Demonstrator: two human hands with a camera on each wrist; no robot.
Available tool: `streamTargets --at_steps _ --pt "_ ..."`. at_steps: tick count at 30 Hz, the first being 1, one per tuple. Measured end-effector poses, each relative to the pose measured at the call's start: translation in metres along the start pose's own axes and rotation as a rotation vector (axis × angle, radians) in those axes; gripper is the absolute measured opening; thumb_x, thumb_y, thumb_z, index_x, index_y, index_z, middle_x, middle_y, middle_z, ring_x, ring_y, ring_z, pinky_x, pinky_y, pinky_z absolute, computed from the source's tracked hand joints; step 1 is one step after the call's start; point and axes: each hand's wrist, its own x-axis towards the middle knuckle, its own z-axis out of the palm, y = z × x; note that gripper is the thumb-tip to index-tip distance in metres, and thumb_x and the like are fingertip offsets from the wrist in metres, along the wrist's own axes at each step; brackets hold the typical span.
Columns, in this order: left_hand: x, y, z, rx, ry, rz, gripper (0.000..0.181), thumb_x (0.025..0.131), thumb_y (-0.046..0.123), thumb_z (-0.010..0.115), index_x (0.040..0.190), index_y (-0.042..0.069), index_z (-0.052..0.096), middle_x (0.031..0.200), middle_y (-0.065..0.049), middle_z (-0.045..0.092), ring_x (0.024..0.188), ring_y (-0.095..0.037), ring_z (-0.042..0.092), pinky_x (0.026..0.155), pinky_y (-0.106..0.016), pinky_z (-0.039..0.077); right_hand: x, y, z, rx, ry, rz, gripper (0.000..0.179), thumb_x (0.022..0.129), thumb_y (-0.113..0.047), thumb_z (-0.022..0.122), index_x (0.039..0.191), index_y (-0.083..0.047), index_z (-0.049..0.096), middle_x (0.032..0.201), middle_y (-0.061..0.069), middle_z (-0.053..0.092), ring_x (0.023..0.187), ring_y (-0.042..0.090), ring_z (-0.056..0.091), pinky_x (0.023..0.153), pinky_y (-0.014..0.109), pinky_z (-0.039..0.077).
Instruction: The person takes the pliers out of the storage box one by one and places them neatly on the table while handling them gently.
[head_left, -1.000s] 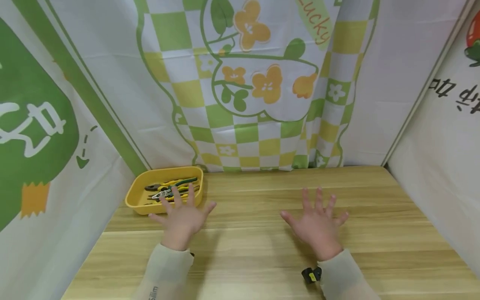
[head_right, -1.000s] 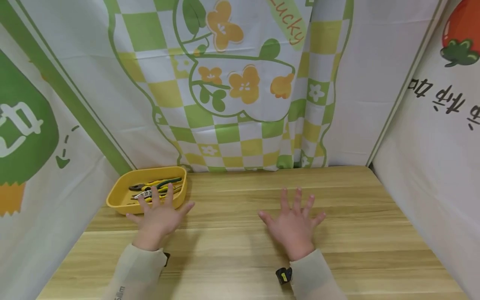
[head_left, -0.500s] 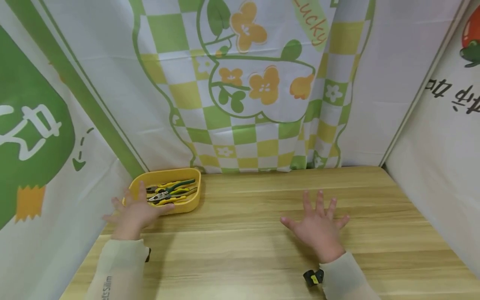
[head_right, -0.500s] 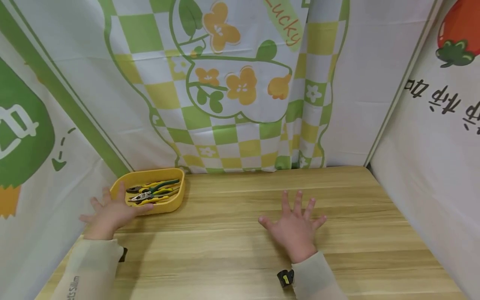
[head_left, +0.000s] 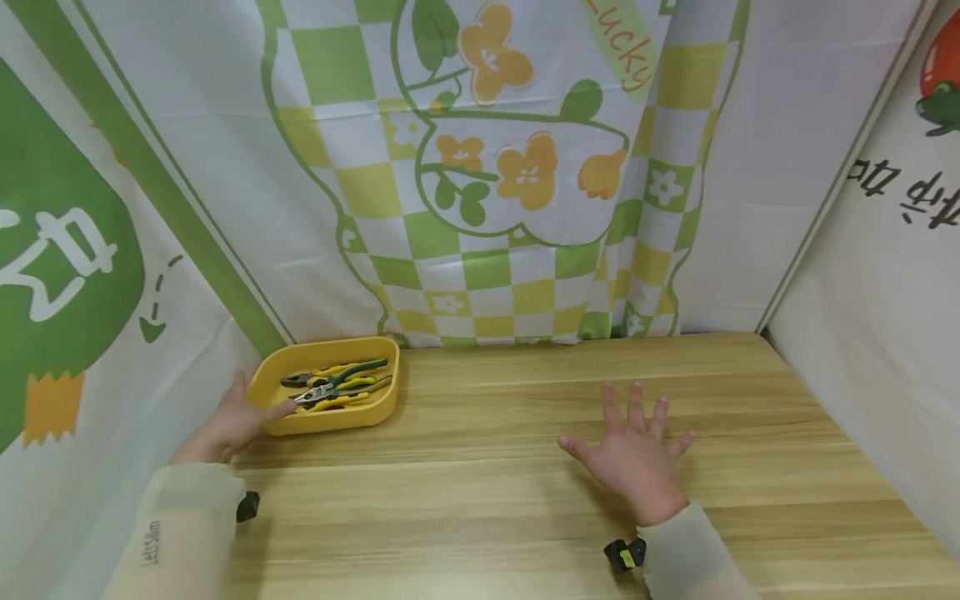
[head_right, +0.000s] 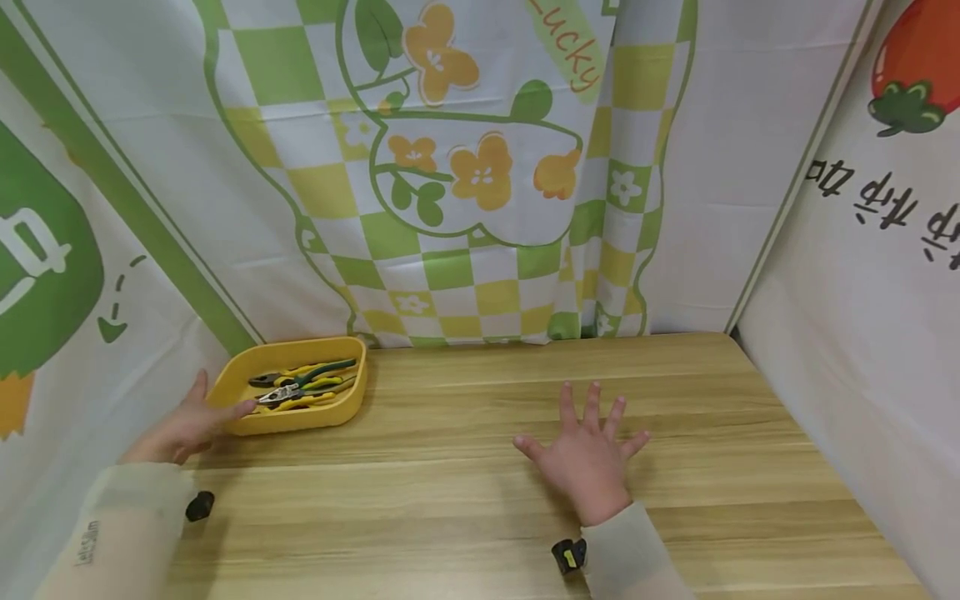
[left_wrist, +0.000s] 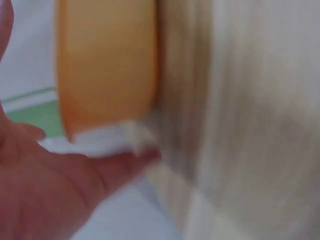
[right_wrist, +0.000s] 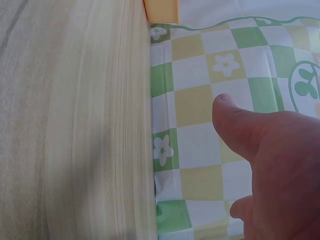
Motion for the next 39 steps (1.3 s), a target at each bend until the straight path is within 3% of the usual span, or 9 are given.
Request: streamTargets --at_steps 5,12,19,25,29,39 --pt "0.008 -0.02 -0.003 -0.057 -0.029 0.002 0.126 0.093 0.035 0.072 0.142 0.004 -0.039 0.149 -0.032 -0.034 0.137 -0.052 -0.022 0.109 -0.063 -0.007 0.0 0.001 -0.001 0.0 -0.001 -0.011 0.12 0.075 -0.094 0.031 0.161 -0.013 0.01 0.16 0.029 -0.007 0.136 0.058 -0.018 0.085 0.08 -0.022" --pt "0.017 -0.035 -0.01 -0.018 -0.026 0.062 0.12 0.095 0.037 0.07 0.146 0.002 -0.033 0.15 -0.033 -0.029 0.137 -0.055 -0.018 0.11 -0.063 -0.007 0.003 0.003 0.0 -0.004 0.018 -0.018 0.125 0.071 -0.096 0.034 0.161 -0.014 0.009 0.16 0.028 -0.005 0.137 0.057 -0.018 0.086 0.077 -0.024" --pt "0.016 -0.03 -0.01 0.029 -0.045 0.045 0.119 0.093 0.037 0.072 0.15 -0.001 -0.027 0.152 -0.041 -0.016 0.139 -0.056 -0.003 0.111 -0.064 0.004 0.004 0.003 0.001 -0.004 0.023 -0.021 0.13 0.068 -0.096 0.041 0.161 -0.011 0.011 0.16 0.028 -0.003 0.137 0.057 -0.016 0.087 0.076 -0.023" --pt "0.012 -0.026 -0.006 0.037 -0.059 0.026 0.118 0.094 0.037 0.07 0.15 0.0 -0.027 0.152 -0.041 -0.016 0.138 -0.059 -0.007 0.11 -0.067 0.002 0.004 0.005 0.002 -0.006 0.018 -0.018 0.129 0.069 -0.094 0.045 0.161 -0.01 0.011 0.16 0.028 -0.003 0.138 0.057 -0.016 0.089 0.076 -0.023" --pt "0.008 -0.026 -0.002 0.037 -0.062 0.007 0.119 0.094 0.039 0.071 0.151 0.003 -0.027 0.152 -0.041 -0.015 0.137 -0.061 -0.005 0.107 -0.071 0.006 0.004 0.007 0.003 -0.004 0.012 -0.016 0.128 0.07 -0.092 0.048 0.16 -0.009 0.011 0.16 0.028 -0.005 0.138 0.057 -0.017 0.089 0.075 -0.023" --pt "-0.005 -0.013 0.015 -0.002 -0.073 0.037 0.12 0.091 0.035 0.075 0.152 0.001 -0.023 0.152 -0.042 -0.014 0.137 -0.061 -0.005 0.107 -0.071 0.006 0.003 0.009 0.006 0.006 0.014 -0.021 0.129 0.07 -0.092 0.049 0.16 -0.007 0.013 0.16 0.029 -0.003 0.138 0.055 -0.018 0.09 0.074 -0.024"
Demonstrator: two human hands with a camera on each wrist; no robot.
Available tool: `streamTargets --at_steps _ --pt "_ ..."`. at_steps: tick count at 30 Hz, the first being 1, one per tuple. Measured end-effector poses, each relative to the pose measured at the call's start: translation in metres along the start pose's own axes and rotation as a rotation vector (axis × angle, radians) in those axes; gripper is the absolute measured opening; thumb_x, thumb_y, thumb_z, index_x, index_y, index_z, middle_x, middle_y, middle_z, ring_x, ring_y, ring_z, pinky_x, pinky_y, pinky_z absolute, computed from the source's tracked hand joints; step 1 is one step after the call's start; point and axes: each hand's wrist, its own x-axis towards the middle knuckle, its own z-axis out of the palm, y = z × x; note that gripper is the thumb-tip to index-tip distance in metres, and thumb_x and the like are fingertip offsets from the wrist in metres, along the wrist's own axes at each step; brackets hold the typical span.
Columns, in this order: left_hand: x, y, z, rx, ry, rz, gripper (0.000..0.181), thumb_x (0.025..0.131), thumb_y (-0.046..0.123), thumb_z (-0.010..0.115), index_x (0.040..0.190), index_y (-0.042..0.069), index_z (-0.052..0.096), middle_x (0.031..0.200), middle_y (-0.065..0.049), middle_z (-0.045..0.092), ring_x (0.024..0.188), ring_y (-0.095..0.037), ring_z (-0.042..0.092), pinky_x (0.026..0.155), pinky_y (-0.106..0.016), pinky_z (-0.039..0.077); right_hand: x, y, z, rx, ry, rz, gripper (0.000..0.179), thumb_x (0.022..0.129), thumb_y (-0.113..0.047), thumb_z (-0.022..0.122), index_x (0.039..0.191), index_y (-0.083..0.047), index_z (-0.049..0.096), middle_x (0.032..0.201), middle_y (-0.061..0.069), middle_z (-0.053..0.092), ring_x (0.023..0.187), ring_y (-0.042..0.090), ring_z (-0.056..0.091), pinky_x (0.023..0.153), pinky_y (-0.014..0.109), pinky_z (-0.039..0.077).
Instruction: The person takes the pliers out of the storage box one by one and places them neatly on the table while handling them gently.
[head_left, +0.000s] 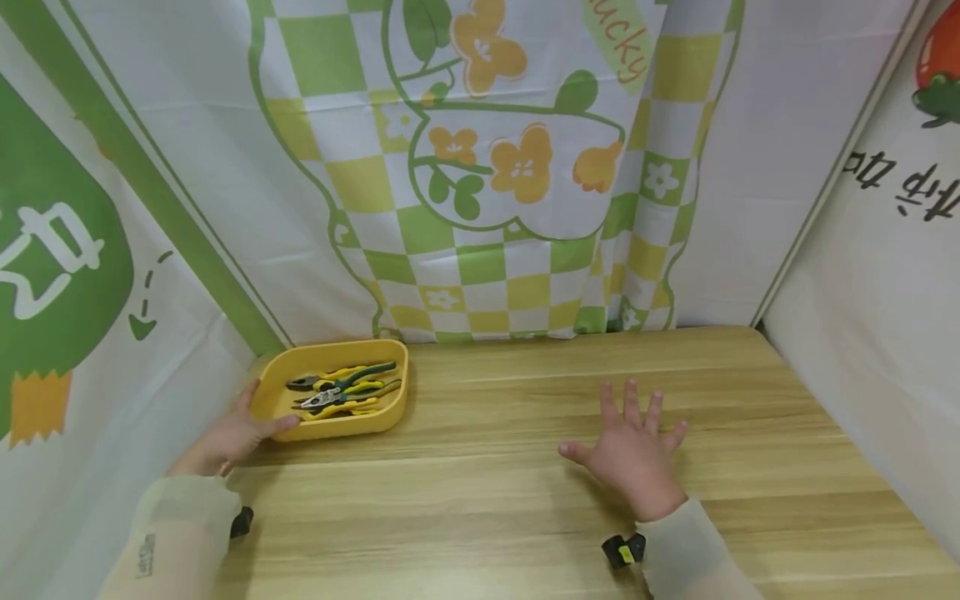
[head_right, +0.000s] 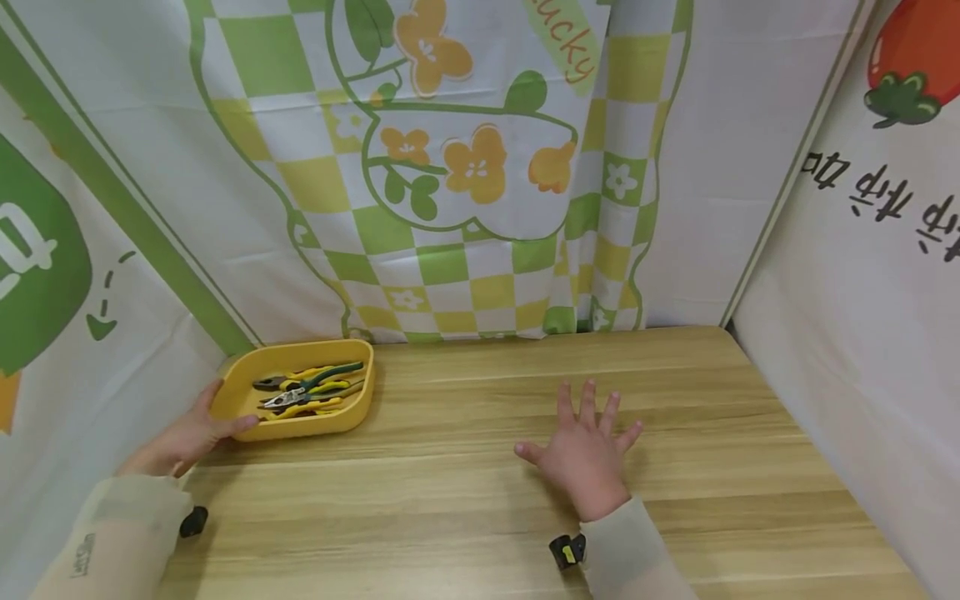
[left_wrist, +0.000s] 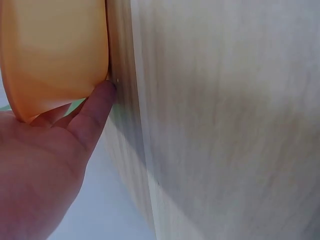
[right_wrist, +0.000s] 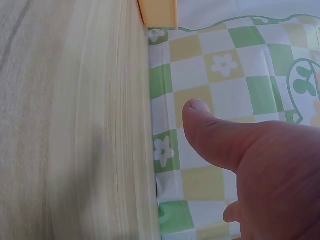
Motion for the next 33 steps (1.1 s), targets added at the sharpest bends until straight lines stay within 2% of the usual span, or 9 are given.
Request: streamTargets --at_steps 7,16,28,33 --pt "-0.003 0.007 0.008 0.091 0.007 -0.024 0.122 0.089 0.043 0.075 0.154 0.003 -0.021 0.152 -0.042 -0.01 0.136 -0.063 0.001 0.106 -0.072 0.011 -0.002 -0.003 -0.002 0.006 -0.006 -0.007 0.127 0.072 -0.092 0.045 0.161 -0.008 0.009 0.16 0.028 -0.005 0.138 0.055 -0.018 0.089 0.075 -0.024" --pt "-0.008 0.013 0.021 0.021 -0.044 -0.049 0.125 0.09 0.04 0.075 0.152 0.007 -0.028 0.153 -0.04 -0.016 0.138 -0.061 -0.003 0.107 -0.071 0.009 -0.004 -0.006 -0.004 -0.011 -0.011 -0.012 0.122 0.075 -0.092 0.038 0.161 -0.009 0.012 0.16 0.028 -0.004 0.137 0.058 -0.015 0.088 0.078 -0.02" --pt "-0.014 0.03 0.041 0.008 -0.067 -0.051 0.127 0.089 0.04 0.076 0.151 0.007 -0.03 0.152 -0.041 -0.017 0.138 -0.06 -0.006 0.108 -0.069 0.002 -0.003 -0.006 -0.004 -0.019 -0.034 0.001 0.119 0.076 -0.093 0.031 0.161 -0.013 0.007 0.161 0.027 -0.005 0.136 0.058 -0.017 0.088 0.078 -0.02" --pt "-0.016 0.037 0.052 0.02 -0.071 -0.068 0.127 0.089 0.043 0.075 0.151 0.009 -0.029 0.153 -0.041 -0.013 0.138 -0.06 -0.002 0.108 -0.069 0.004 -0.003 -0.007 -0.003 -0.015 -0.031 -0.008 0.118 0.077 -0.092 0.032 0.161 -0.012 0.008 0.16 0.027 -0.006 0.137 0.058 -0.015 0.088 0.079 -0.019"
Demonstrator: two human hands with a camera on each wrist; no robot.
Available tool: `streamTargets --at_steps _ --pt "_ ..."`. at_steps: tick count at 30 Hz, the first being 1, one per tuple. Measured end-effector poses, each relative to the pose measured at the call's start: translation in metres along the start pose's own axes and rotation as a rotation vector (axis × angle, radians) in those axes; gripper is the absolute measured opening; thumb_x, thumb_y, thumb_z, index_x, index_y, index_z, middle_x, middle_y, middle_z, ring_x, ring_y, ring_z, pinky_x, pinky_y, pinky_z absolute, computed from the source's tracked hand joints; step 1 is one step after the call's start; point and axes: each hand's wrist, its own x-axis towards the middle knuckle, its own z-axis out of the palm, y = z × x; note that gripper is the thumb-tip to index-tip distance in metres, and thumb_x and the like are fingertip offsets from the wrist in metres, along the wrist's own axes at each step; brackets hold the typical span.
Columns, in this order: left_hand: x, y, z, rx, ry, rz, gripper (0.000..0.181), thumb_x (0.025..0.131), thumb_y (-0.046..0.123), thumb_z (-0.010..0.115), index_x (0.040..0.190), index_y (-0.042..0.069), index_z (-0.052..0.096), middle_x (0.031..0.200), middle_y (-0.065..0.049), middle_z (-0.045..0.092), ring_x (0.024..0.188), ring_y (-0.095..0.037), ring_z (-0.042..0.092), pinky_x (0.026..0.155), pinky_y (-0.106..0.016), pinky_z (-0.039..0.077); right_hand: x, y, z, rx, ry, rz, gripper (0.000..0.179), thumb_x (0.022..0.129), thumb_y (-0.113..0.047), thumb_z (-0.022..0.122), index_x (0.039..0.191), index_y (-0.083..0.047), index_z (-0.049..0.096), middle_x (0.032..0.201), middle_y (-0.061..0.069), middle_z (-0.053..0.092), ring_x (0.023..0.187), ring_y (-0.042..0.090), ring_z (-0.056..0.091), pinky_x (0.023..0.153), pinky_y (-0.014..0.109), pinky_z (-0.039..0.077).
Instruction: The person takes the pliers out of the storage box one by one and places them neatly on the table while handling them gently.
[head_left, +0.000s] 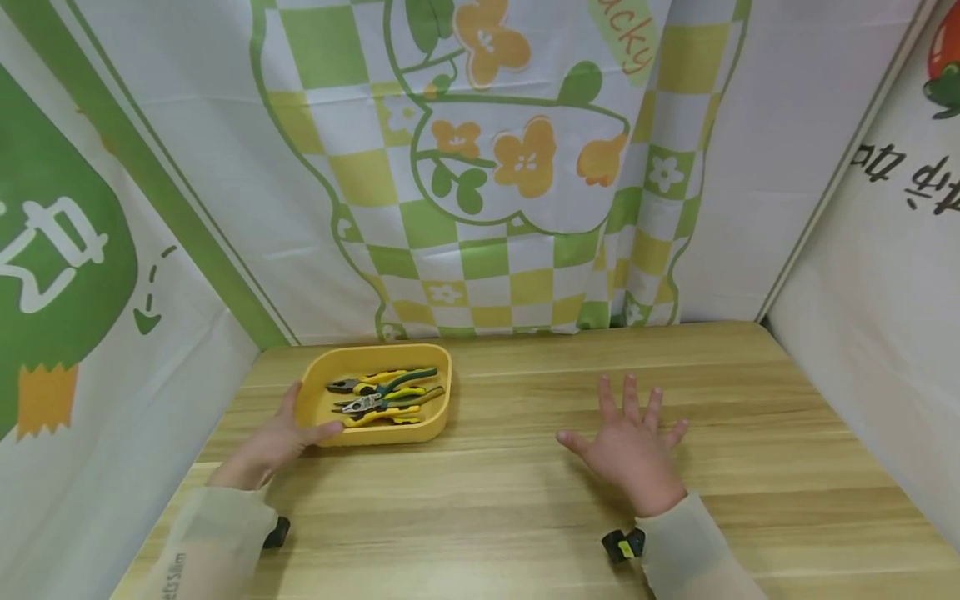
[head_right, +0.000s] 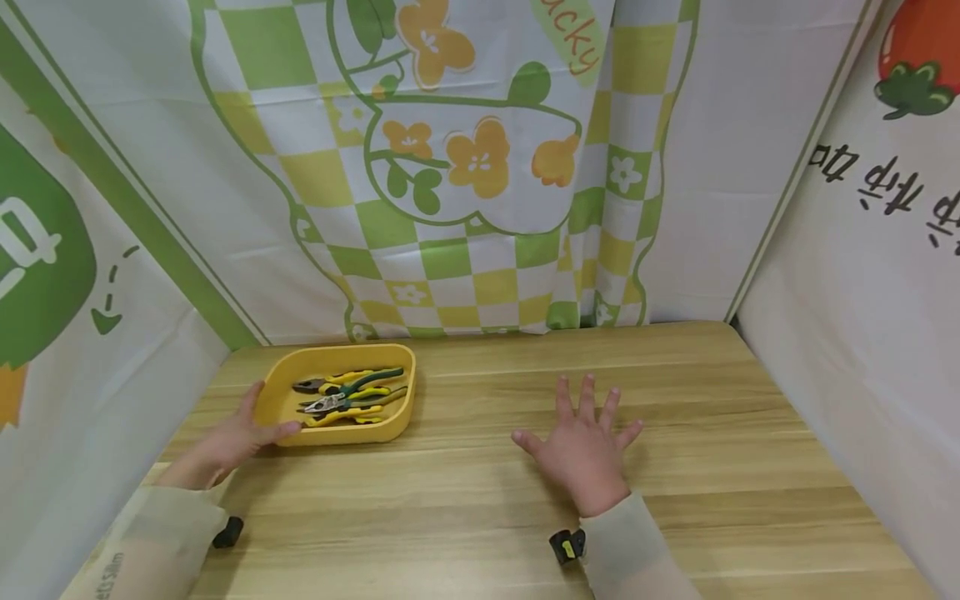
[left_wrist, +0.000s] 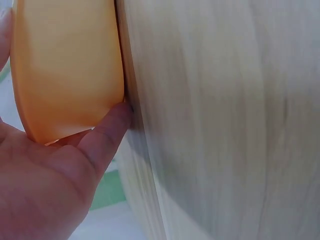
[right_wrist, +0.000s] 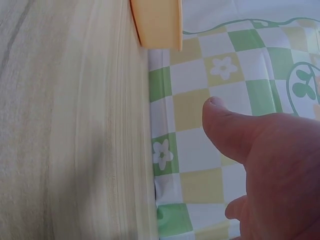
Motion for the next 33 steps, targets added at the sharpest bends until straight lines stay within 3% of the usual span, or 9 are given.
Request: streamTargets --at_steps 6,11,17,33 --pt "0.001 0.008 0.016 0.004 0.005 0.015 0.127 0.088 0.045 0.076 0.153 0.006 -0.025 0.153 -0.042 -0.005 0.139 -0.059 0.004 0.109 -0.068 0.008 -0.001 0.003 -0.001 0.005 0.002 0.011 0.119 0.077 -0.092 0.031 0.161 -0.012 0.01 0.16 0.027 -0.006 0.137 0.058 -0.016 0.088 0.079 -0.02" --pt "0.0 0.019 0.028 -0.009 -0.017 0.033 0.126 0.087 0.045 0.076 0.153 0.004 -0.023 0.155 -0.039 -0.007 0.14 -0.057 0.0 0.109 -0.067 0.006 -0.001 0.005 -0.002 0.005 0.009 0.012 0.118 0.077 -0.092 0.031 0.161 -0.011 0.011 0.16 0.027 -0.005 0.137 0.059 -0.014 0.088 0.08 -0.019" --pt "-0.001 0.03 0.042 -0.01 -0.051 0.016 0.127 0.087 0.048 0.075 0.154 0.01 -0.026 0.158 -0.035 -0.009 0.142 -0.054 -0.002 0.111 -0.064 0.004 -0.001 0.005 -0.004 -0.002 0.003 0.011 0.118 0.078 -0.092 0.029 0.161 -0.011 0.009 0.16 0.028 -0.005 0.137 0.059 -0.014 0.089 0.081 -0.016" --pt "-0.01 0.048 0.079 -0.025 -0.041 0.048 0.129 0.084 0.045 0.079 0.155 0.008 -0.021 0.159 -0.032 -0.004 0.143 -0.051 0.007 0.113 -0.061 0.007 -0.003 0.006 -0.009 0.031 0.012 -0.012 0.116 0.08 -0.09 0.033 0.161 -0.011 0.01 0.16 0.029 -0.004 0.138 0.057 -0.016 0.09 0.075 -0.024"
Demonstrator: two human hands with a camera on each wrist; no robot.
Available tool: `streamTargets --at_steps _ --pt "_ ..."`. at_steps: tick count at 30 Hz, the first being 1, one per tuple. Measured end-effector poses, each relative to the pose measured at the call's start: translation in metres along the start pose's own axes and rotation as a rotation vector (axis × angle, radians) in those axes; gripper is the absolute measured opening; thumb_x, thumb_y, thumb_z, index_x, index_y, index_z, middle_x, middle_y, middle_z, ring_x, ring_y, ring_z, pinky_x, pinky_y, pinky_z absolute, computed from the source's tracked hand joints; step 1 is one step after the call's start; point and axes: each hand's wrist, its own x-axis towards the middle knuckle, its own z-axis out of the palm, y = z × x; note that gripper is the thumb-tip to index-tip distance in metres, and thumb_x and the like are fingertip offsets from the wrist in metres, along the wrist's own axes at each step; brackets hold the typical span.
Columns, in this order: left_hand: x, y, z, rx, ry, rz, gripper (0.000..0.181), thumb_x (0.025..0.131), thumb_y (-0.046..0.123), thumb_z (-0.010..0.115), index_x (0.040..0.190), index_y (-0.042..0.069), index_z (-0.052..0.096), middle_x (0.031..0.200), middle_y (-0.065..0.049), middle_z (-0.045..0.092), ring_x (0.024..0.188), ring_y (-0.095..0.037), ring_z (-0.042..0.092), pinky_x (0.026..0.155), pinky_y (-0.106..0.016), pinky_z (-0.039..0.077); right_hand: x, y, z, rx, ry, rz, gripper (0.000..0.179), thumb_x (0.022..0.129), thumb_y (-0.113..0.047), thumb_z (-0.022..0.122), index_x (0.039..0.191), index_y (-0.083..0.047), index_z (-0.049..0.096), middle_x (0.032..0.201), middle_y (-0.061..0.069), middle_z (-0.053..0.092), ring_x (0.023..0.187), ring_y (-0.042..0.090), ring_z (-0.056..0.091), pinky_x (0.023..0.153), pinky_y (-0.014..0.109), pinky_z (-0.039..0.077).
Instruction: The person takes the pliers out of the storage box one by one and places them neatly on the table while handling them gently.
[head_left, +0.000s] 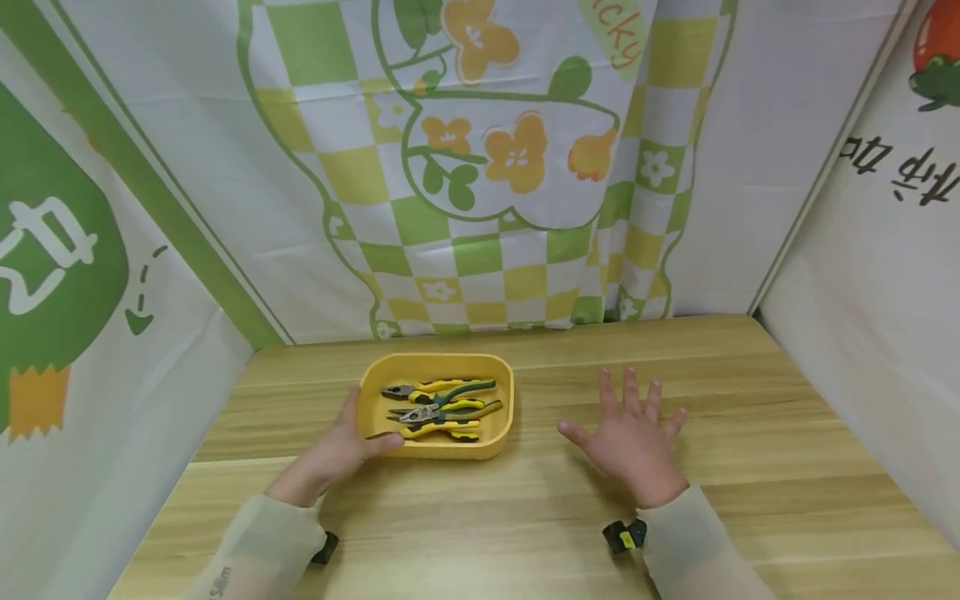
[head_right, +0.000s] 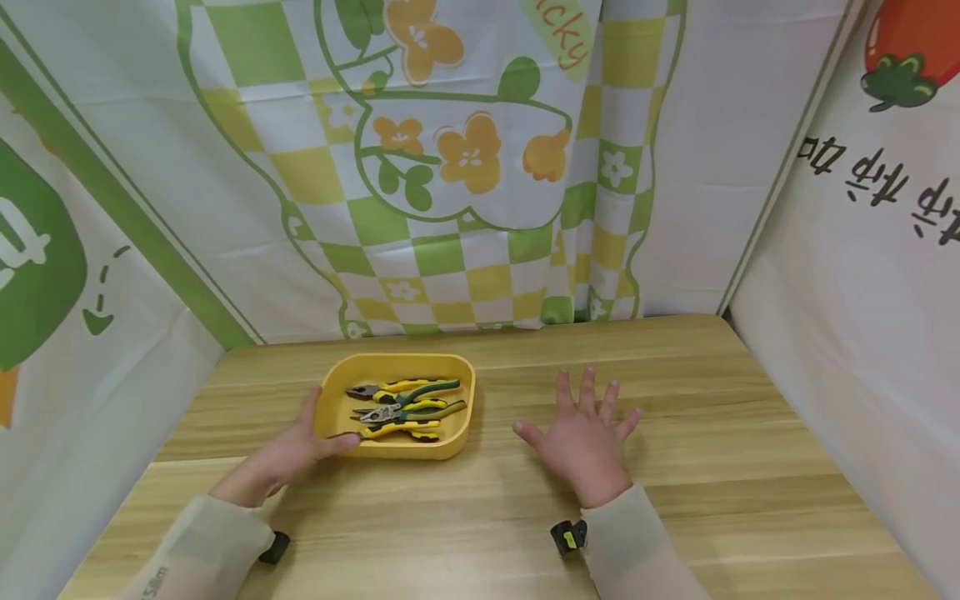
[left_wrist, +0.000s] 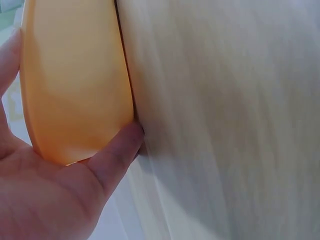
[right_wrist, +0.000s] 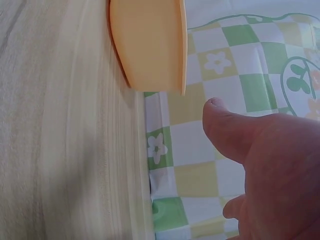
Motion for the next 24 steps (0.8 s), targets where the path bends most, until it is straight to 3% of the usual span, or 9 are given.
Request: streamTargets --at_steps 13,24 --pt "-0.012 0.013 0.031 0.035 0.031 0.062 0.128 0.082 0.043 0.082 0.156 0.004 -0.015 0.159 -0.032 0.001 0.143 -0.049 0.01 0.114 -0.058 0.01 -0.001 0.002 -0.004 -0.007 -0.017 0.015 0.116 0.079 -0.09 0.033 0.161 -0.013 0.006 0.161 0.027 -0.007 0.138 0.056 -0.017 0.091 0.076 -0.022" --pt "-0.025 0.026 0.056 0.052 0.036 0.064 0.13 0.079 0.046 0.083 0.157 0.002 -0.011 0.159 -0.032 -0.002 0.143 -0.049 0.012 0.113 -0.057 0.011 -0.003 0.003 -0.01 -0.02 -0.011 0.02 0.113 0.082 -0.088 0.032 0.161 -0.011 0.008 0.16 0.027 -0.007 0.137 0.059 -0.016 0.089 0.079 -0.018"
